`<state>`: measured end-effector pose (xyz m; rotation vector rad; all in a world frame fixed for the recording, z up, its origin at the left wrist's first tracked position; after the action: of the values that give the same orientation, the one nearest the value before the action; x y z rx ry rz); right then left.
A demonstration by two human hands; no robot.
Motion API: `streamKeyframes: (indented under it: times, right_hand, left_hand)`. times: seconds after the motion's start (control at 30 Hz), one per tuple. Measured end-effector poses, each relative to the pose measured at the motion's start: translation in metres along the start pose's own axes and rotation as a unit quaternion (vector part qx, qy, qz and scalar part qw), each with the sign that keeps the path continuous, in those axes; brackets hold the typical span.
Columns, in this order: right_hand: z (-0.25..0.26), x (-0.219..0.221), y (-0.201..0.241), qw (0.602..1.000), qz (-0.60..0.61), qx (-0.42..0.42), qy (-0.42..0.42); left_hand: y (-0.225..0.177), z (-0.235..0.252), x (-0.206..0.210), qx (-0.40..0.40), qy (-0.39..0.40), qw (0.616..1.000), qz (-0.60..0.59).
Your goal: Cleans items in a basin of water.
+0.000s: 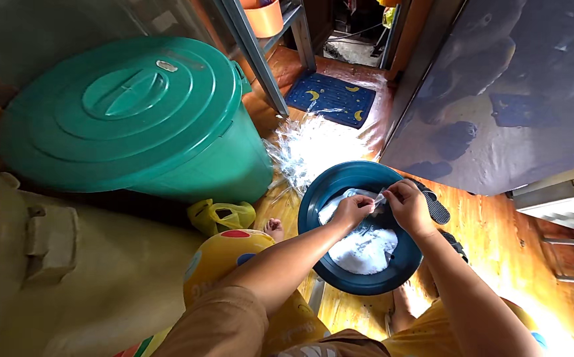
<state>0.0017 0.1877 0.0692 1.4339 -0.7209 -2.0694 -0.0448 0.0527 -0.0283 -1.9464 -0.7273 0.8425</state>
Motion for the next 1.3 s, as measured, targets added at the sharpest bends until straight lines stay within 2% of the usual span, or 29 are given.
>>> streamKeyframes:
  times: [0.1,0.2,0.27,0.37,0.47,0.53,0.7,0.83,0.93,1.2,1.3]
  right_hand:
    - [0.001,-0.009,0.005,0.999,0.009,-0.031,-0.017]
    - [0.0,-0.01,0.006,0.999,0.011,-0.039,-0.011]
    - [0.0,-0.005,0.0,0.999,0.001,-0.03,0.02]
    - [-0.002,0.004,-0.009,0.998,0.005,-0.023,0.054]
    - [-0.003,0.011,-0.009,0.996,0.022,-0.029,0.081]
    - [-0.003,0.014,-0.01,0.995,0.032,-0.023,0.095]
    - [-0.001,0.008,0.001,0.995,0.047,-0.055,0.066]
    - [-0.002,0.012,-0.004,0.995,0.047,-0.052,0.07]
    - [-0.002,0.014,-0.004,0.995,0.052,-0.041,0.073]
    - [0.002,-0.001,0.0,0.997,0.056,-0.026,0.042]
    - [0.0,0.005,-0.004,0.997,0.052,-0.017,0.057]
  left_hand:
    - [0.004,0.001,0.001,-0.011,0.022,0.999,0.042]
    - [0.008,0.003,0.006,-0.002,0.055,0.987,0.149]
    - [0.0,0.002,0.002,0.041,0.023,0.985,0.164]
    - [-0.026,-0.003,-0.004,0.147,-0.013,0.978,0.148]
    - [-0.051,-0.009,-0.004,0.258,-0.023,0.954,0.152]
    - [-0.056,-0.012,-0.002,0.285,-0.014,0.944,0.168]
    - [-0.048,-0.009,0.0,0.235,0.021,0.954,0.185]
    - [-0.058,-0.016,0.001,0.3,0.0,0.938,0.175]
    - [-0.055,-0.016,0.003,0.3,0.0,0.934,0.195]
    - [-0.044,-0.011,0.007,0.226,0.037,0.947,0.225]
    - [-0.053,-0.017,0.004,0.291,-0.006,0.939,0.184]
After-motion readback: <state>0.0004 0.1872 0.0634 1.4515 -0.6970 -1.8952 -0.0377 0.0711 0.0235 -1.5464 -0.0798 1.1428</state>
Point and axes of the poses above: each hand's wrist, its own z-axis towards the middle knuckle, its own x-axis out of the palm, y = z × x, the point moved 9 cm from there along z, towards the middle knuckle, and after that the axes turned 4 degrees about -x, right-handed, at the moved point
